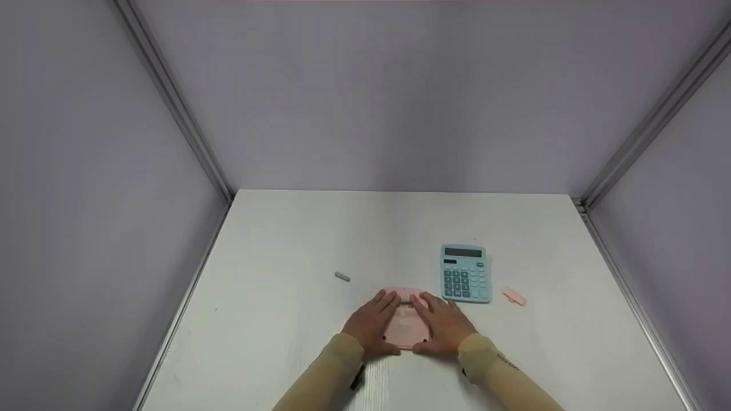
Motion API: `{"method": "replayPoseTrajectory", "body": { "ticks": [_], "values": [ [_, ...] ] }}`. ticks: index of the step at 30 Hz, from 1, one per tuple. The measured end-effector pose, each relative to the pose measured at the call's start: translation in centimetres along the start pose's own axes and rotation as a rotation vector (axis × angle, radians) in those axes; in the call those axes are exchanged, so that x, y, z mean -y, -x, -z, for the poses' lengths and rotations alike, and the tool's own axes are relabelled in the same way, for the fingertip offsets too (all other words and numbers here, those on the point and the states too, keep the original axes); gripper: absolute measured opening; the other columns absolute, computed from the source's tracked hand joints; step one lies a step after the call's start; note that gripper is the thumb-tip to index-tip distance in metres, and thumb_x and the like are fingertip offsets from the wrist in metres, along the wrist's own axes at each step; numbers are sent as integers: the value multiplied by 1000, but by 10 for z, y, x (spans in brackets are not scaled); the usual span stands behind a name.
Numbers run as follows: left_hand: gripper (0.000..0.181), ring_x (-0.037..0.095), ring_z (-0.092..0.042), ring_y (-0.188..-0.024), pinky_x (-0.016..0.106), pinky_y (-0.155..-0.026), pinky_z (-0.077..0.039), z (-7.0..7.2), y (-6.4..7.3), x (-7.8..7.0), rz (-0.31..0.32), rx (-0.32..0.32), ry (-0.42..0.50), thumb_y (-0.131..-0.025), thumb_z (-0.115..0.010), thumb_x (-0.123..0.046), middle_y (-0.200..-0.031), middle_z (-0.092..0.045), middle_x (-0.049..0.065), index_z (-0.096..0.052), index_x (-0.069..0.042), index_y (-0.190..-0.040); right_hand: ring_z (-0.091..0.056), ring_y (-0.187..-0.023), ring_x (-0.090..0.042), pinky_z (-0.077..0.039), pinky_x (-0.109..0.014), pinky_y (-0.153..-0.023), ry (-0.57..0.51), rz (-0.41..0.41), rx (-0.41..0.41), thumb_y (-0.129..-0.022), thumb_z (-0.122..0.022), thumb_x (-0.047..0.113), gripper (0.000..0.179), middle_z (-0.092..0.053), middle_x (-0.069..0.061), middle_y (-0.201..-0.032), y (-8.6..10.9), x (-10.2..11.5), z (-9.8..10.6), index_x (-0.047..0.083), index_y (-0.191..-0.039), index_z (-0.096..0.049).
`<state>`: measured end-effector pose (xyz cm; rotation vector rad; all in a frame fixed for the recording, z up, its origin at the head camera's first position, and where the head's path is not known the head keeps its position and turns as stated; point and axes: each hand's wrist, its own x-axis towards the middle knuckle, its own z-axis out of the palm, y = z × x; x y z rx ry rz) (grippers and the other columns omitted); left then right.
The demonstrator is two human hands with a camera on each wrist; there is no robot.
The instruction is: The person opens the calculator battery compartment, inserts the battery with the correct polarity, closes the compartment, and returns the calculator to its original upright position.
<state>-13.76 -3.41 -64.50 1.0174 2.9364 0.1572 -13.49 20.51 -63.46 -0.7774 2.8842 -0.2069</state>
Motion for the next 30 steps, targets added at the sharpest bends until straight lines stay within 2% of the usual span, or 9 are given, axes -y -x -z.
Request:
{"method": "replayPoseTrajectory", "body": {
  "ticks": [5,10,17,24,30],
  "values": [
    [119,22,-16,-146,32,-116,-23,1,0,-1,-4,3,-26,-66,-70,-73,-160,-18,1,-19,-12,-155,-31,-139,-31,-27,-57,-111,12,5,5,-71,-53,82,108,-27,-9,-155,0,-1,0,25,-156,-16],
    [120,23,-16,-146,33,-116,-23,2,1,0,-9,-7,-24,-65,-69,-74,-160,-19,1,-19,-12,-155,-29,-140,-30,-26,-55,-112,-5,10,29,-72,-56,80,108,-26,-9,-156,0,1,4,24,-156,-16],
    [120,21,-15,-146,32,-115,-22,0,2,2,12,3,-1,-65,-70,-74,-160,-17,-1,-17,-14,-155,-30,-141,-29,-26,-51,-113,31,37,35,-73,-59,77,109,-26,-11,-156,-1,4,5,21,-156,-15],
    [120,21,-16,-146,32,-115,-23,1,1,4,13,-5,-6,-64,-71,-72,-160,-19,-1,-18,-14,-155,-27,-141,-32,-25,-47,-114,7,40,56,-72,-64,73,111,-22,-13,-157,-3,8,9,21,-156,-13],
    [120,23,-18,-146,32,-115,-24,2,1,3,-1,5,10,-65,-71,-72,-159,-19,1,-19,-13,-155,-30,-140,-34,-30,-47,-112,64,46,64,-70,-61,77,113,-24,-15,-156,-6,8,6,20,-156,-14]
  ]
}}
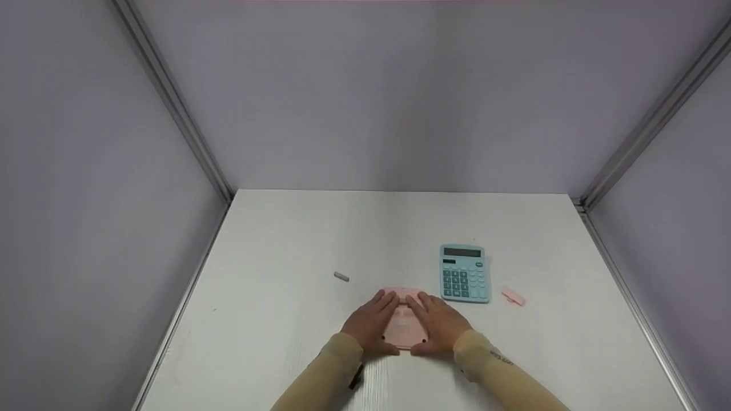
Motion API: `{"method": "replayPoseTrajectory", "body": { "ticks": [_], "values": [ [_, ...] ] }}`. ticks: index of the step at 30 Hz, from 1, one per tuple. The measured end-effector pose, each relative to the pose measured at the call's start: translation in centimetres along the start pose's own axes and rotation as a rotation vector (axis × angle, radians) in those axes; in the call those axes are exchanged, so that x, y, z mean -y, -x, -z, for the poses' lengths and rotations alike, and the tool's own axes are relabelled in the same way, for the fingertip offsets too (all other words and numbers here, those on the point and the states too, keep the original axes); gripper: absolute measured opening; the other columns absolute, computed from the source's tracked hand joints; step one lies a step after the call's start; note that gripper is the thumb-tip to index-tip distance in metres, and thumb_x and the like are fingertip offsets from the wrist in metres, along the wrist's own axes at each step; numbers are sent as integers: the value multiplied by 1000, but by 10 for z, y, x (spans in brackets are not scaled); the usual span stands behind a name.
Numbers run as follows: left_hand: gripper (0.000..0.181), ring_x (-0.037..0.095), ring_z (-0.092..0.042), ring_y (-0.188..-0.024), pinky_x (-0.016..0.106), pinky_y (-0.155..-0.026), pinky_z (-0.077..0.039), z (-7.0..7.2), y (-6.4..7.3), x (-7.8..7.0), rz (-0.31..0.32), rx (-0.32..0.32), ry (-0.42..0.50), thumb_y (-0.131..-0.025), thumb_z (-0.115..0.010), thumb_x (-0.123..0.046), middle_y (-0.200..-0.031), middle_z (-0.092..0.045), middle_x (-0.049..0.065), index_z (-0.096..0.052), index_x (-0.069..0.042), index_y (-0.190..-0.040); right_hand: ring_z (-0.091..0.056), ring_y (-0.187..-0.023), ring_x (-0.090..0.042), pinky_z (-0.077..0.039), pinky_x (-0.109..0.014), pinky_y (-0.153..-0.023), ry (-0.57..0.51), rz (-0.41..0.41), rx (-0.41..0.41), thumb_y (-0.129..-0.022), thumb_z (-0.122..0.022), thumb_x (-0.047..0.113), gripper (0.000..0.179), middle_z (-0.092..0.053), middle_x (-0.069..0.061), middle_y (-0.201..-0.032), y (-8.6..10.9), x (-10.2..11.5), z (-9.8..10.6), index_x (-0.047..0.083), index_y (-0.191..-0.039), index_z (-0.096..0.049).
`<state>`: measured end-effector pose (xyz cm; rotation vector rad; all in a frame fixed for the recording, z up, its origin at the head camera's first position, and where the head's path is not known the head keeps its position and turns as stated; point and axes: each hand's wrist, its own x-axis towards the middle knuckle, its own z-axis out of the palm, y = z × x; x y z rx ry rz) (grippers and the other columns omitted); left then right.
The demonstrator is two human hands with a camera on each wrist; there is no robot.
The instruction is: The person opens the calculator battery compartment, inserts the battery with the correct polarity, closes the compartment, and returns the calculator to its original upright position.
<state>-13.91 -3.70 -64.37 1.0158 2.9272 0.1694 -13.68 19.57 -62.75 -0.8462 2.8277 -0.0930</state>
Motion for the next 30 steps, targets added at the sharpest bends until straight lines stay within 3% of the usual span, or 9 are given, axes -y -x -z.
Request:
{"method": "replayPoseTrajectory", "body": {
  "ticks": [6,20,30],
  "values": [
    [118,25,-19,-145,35,-114,-28,-2,-1,0,-8,-7,15,-65,-71,-73,-159,-20,1,-19,-17,-155,-30,-139,-33,-31,-46,-112,30,4,-10,-71,-57,80,113,-24,-14,-157,1,-1,-5,18,-156,-13],
    [120,22,-16,-146,31,-116,-20,0,1,-1,-3,10,17,-64,-73,-71,-160,-19,1,-19,-12,-154,-29,-140,-33,-33,-52,-109,-127,-27,-29,-69,-63,76,108,-22,-10,-157,6,-1,-7,33,-155,-15],
    [121,20,-12,-147,32,-116,-20,-5,0,-1,15,18,9,-65,-71,-73,-160,-15,-2,-15,-15,-155,-32,-139,-35,-27,-54,-112,-108,-38,-39,-68,-63,78,108,-27,-10,-155,4,-3,-6,33,-154,-18]
  ]
}}
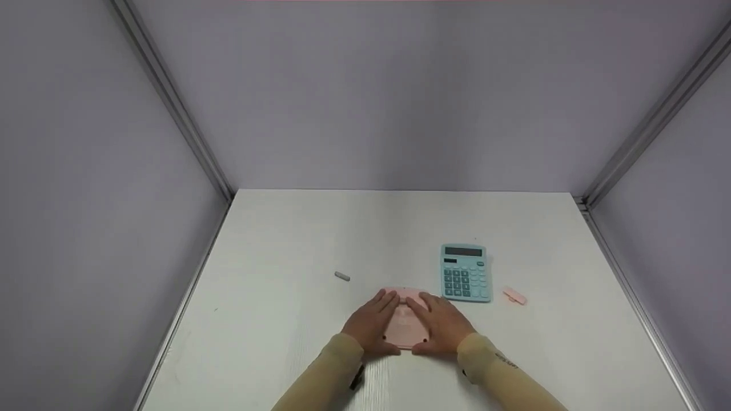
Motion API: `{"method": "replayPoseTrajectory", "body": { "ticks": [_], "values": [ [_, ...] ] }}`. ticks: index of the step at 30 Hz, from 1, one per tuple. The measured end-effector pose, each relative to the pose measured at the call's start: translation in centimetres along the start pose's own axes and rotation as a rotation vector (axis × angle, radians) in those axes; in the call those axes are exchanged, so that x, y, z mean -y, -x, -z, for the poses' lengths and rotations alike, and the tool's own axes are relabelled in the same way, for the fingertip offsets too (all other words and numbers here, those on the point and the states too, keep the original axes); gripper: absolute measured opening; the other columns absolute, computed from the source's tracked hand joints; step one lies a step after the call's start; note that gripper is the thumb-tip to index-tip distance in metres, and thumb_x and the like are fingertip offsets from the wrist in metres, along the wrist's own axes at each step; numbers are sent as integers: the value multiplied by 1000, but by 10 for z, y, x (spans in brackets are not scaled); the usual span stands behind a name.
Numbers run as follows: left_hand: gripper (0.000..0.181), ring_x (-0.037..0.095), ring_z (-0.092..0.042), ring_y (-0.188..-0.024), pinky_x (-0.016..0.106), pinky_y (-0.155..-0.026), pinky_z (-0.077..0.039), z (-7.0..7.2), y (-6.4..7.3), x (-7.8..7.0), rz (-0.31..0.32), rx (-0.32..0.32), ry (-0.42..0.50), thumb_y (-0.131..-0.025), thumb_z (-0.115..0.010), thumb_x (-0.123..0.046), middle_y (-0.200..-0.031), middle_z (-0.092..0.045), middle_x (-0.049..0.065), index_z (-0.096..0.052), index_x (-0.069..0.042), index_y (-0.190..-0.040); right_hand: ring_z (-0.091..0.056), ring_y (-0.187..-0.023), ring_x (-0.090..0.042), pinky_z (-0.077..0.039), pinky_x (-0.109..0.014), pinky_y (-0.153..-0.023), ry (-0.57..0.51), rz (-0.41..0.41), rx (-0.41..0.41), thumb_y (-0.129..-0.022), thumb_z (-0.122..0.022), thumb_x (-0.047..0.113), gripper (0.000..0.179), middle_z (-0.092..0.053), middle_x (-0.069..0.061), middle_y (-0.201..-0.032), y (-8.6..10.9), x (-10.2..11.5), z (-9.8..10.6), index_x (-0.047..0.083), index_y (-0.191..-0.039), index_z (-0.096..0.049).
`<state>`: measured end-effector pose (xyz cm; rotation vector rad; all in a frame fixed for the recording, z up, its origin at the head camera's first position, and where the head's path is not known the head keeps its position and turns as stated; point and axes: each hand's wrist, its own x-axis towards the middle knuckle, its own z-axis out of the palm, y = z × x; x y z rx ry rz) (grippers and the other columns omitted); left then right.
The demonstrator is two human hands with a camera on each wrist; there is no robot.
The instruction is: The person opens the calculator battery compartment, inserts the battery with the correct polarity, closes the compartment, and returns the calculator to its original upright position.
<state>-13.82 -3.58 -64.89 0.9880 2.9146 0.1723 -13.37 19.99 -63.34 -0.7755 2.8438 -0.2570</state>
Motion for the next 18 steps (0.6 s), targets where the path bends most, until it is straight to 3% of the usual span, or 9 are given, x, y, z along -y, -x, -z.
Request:
{"method": "replayPoseTrajectory", "body": {
  "ticks": [6,12,18],
  "values": [
    [122,19,-11,-147,32,-116,-19,-3,0,0,-1,-17,-29,-65,-69,-74,-161,-13,-1,-13,-14,-155,-29,-140,-33,-24,-54,-113,12,-15,1,-67,-61,80,109,-25,-9,-156,1,-1,-3,34,-155,-14],
    [126,17,-6,-147,31,-117,-15,1,1,-2,22,7,-5,-64,-70,-74,-162,-7,-1,-7,-14,-156,-27,-141,-28,-21,-52,-115,-15,-36,-10,-64,-62,81,116,-25,-6,-157,1,-2,-4,33,-155,-9],
    [129,20,-10,-147,34,-116,-19,5,4,0,33,-2,30,-61,-71,-75,-161,-9,5,-8,-14,-156,-26,-142,-26,-21,-53,-114,-8,-35,-21,-63,-57,85,119,-24,-6,-157,2,-4,-6,26,-156,-10]
  ]
}}
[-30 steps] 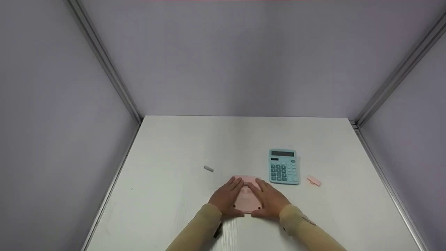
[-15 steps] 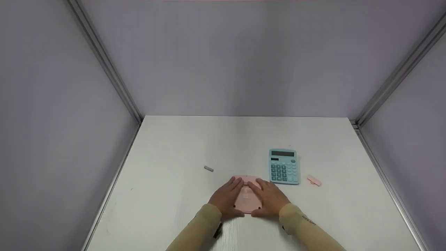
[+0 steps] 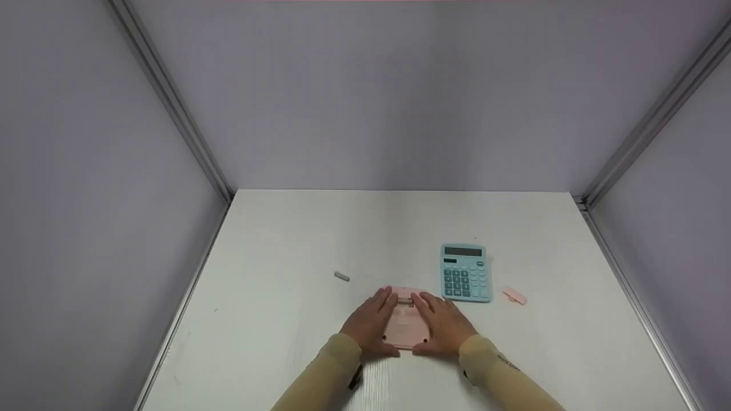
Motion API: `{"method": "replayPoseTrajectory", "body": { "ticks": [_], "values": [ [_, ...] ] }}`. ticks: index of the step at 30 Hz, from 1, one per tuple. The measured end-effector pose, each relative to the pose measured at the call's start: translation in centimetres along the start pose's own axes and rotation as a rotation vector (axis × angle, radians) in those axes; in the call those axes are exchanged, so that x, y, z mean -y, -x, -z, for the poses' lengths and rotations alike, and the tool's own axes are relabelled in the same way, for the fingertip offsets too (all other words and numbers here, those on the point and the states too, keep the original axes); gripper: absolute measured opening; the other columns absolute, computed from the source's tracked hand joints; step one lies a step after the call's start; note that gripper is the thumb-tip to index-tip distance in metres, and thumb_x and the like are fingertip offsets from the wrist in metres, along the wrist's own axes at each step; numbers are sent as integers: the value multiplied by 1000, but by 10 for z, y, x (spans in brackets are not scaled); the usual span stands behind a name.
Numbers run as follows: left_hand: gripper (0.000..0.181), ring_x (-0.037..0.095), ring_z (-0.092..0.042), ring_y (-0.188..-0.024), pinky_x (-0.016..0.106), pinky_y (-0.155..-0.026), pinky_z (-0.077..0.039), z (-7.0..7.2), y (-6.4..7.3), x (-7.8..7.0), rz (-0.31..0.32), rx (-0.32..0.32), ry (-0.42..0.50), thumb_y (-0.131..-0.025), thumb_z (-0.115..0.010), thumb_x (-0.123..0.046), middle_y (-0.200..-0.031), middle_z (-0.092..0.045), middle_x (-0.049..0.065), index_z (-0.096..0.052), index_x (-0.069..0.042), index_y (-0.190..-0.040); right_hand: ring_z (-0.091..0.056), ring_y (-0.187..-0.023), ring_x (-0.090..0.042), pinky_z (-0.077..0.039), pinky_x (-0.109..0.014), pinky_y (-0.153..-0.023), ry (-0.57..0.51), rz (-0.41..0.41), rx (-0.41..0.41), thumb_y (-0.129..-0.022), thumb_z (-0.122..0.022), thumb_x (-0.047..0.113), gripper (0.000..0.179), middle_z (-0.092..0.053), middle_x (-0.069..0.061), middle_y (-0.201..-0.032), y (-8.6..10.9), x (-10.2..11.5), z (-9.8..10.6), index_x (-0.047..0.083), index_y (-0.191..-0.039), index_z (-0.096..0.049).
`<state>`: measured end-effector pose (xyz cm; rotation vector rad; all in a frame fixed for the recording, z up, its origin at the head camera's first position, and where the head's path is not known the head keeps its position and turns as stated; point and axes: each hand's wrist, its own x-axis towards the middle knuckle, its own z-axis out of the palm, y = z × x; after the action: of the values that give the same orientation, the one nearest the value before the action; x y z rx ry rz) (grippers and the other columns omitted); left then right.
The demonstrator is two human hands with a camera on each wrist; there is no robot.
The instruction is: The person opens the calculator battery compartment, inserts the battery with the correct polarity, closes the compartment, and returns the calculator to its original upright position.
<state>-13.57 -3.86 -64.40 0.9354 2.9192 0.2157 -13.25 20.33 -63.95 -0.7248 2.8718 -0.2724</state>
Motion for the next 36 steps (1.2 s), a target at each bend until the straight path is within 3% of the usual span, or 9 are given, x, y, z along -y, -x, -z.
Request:
{"method": "replayPoseTrajectory", "body": {
  "ticks": [8,17,20,25,36],
  "values": [
    [131,22,-11,-147,40,-118,-17,2,5,14,9,-53,27,-59,-70,-78,-161,-13,6,-9,-14,-156,-26,-142,-26,-22,-55,-114,-4,8,-22,-64,-58,84,119,-24,-5,-157,0,-1,-3,27,-156,-10],
    [124,27,-16,-146,49,-114,-24,9,12,45,25,-85,-163,-64,-50,-88,-159,-19,9,-17,-10,-155,-27,-141,-26,-24,-56,-112,16,16,-45,-65,-58,84,119,-25,-5,-157,-1,1,-5,23,-156,-12],
    [122,27,-16,-146,51,-114,-23,14,16,56,59,-87,-137,-66,-54,-86,-159,-19,9,-18,-10,-154,-27,-142,-25,-24,-56,-112,14,14,-42,-65,-58,84,119,-25,-5,-157,0,2,-5,23,-156,-12],
    [118,30,-21,-144,55,-113,-24,21,20,74,97,-143,-79,-68,-58,-82,-157,-24,12,-20,-10,-154,-26,-142,-25,-24,-56,-113,12,7,-40,-64,-58,85,120,-25,-4,-157,0,3,-4,22,-156,-13],
    [98,29,-22,-144,59,-112,-21,25,22,104,202,-182,-19,-79,-58,-71,-156,-28,9,-27,-14,-153,-23,-143,-24,-21,-54,-114,20,-16,-27,-63,-56,86,121,-22,-3,-158,1,4,-4,24,-156,-8]
  ]
}}
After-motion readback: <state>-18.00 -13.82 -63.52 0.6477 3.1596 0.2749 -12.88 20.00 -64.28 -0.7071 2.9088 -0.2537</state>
